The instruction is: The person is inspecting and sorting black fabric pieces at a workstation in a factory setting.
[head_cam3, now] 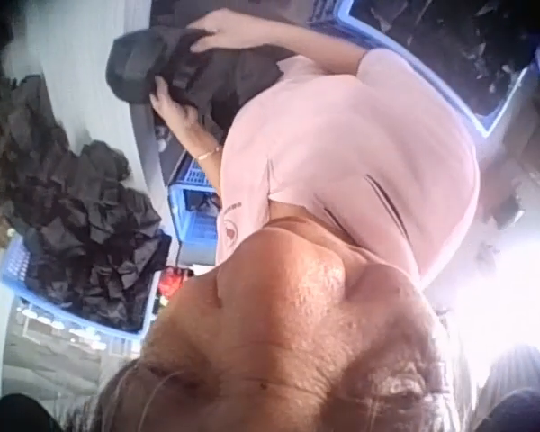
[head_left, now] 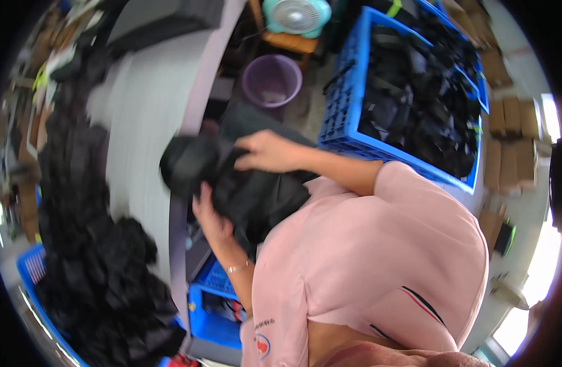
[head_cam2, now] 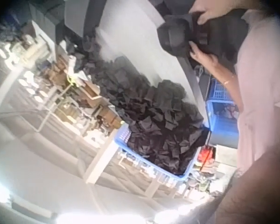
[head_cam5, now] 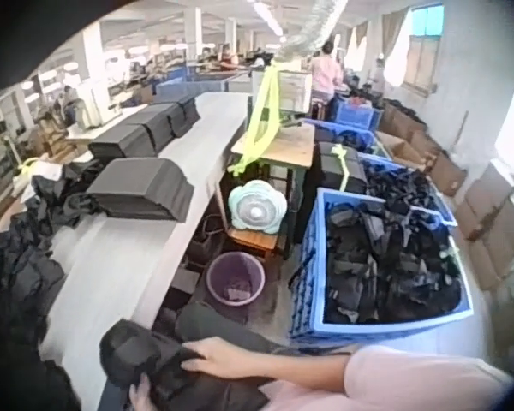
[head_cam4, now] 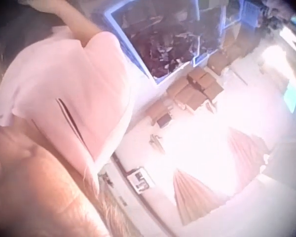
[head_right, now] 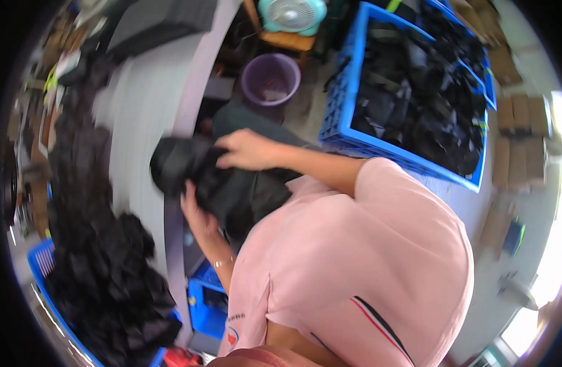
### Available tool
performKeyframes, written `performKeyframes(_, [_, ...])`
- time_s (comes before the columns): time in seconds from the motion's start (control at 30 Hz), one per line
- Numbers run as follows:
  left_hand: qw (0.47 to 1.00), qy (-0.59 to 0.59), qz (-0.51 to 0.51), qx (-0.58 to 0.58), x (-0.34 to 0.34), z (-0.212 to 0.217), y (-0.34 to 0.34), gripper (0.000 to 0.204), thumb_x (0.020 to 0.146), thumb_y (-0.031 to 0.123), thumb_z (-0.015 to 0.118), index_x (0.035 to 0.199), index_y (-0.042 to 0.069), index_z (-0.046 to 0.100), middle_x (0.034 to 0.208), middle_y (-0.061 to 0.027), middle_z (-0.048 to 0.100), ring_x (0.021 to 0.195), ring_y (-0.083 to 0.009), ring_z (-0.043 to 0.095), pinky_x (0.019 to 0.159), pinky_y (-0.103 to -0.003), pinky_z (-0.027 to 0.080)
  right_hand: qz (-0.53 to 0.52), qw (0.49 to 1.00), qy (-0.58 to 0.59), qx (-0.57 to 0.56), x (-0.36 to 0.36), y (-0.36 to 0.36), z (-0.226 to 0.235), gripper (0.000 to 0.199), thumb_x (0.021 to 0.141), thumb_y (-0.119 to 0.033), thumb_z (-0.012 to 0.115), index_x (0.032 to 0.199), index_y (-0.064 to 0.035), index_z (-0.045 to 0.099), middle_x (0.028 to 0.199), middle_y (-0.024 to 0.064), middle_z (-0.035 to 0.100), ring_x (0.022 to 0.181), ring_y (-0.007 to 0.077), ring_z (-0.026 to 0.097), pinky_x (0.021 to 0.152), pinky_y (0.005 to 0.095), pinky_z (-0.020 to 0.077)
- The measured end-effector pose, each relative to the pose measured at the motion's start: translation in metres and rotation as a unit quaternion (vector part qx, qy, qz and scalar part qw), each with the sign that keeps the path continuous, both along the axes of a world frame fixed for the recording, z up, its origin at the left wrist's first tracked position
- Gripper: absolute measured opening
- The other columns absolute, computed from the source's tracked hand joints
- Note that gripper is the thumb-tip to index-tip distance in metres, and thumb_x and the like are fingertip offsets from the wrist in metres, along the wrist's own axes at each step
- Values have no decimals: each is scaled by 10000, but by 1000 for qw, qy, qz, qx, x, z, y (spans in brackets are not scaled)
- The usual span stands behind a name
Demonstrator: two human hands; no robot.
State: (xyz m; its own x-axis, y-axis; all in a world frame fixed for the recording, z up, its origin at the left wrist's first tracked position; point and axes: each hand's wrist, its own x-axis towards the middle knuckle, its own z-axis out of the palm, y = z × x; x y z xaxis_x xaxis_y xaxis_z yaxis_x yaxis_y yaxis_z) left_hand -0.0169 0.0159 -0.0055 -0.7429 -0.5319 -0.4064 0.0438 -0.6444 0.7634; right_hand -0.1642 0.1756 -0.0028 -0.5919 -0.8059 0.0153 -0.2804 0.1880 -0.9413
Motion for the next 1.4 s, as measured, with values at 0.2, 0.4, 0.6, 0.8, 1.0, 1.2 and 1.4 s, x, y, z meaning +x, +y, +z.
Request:
performKeyframes(0.2, [995, 24, 46, -91, 1, -20, -5, 375, 948, 75, 621, 1298, -44, 560, 1274, -167, 613, 1106, -290, 629, 988, -467, 521, 26, 964, -249, -88, 12, 22, 7, 367, 936, -305, 663, 1150, -6, 669, 938, 81, 686, 845, 138, 615, 739, 306, 494])
performKeyframes(0.4, [996, 62, 66, -17, 8, -39, -42, 323, 990, 79, 577, 1291, -38, 574, 1311, -149, 604, 1141, -263, 612, 1022, -413, 500, 44, 932, -336, -127, 15, 81, 10, 617, 906, -400, 705, 1408, -95, 514, 1228, 29, 582, 1062, 117, 551, 763, 278, 494])
performKeyframes(0.6, [994, 74, 47, -59, -16, -12, 11, 381, 988, 122, 593, 1329, -42, 543, 1345, -150, 581, 1153, -266, 604, 1054, -401, 474, -127, 975, 57, -175, 21, 87, -2, 414, 787, -41, 777, 1184, -37, 662, 1099, 128, 673, 1040, 284, 647, 856, 356, 523])
performKeyframes(0.8, [981, 54, 146, -117, -25, -7, 0, 410, 981, 147, 604, 1312, -86, 541, 1348, -178, 569, 1148, -277, 608, 1053, -395, 478, -414, 877, 177, -167, 22, 123, 5, 158, 787, 32, 717, 820, -20, 571, 788, 67, 556, 753, 219, 615, 653, 310, 496])
performKeyframes(1.0, [988, 56, 106, -99, -56, -18, 28, 406, 962, 151, 634, 1231, -144, 568, 1285, -181, 612, 1089, -283, 638, 1033, -396, 493, -217, 909, -263, -238, 42, 152, 2, 708, 884, -231, 753, 1443, -50, 359, 1096, 119, 610, 1009, 163, 625, 708, 301, 550])
performKeyframes(1.2, [985, 93, -115, -93, -49, 26, 110, 638, 1008, 276, 585, 1501, -23, 311, 1505, -219, 390, 1289, -348, 520, 1052, -460, 461, -400, 817, -312, -274, 34, 189, -23, 328, 867, -57, 718, 1188, -23, 662, 1096, 37, 700, 973, 156, 636, 892, 330, 520])
performKeyframes(1.4, [987, 36, -97, -122, -23, -8, 66, 546, 1016, 261, 557, 1468, 6, 385, 1478, -207, 445, 1269, -329, 546, 1001, -417, 484, -658, 738, 55, -143, -29, 410, -47, 280, 828, -69, 731, 1099, -7, 698, 1012, 85, 714, 844, 210, 667, 743, 354, 547])
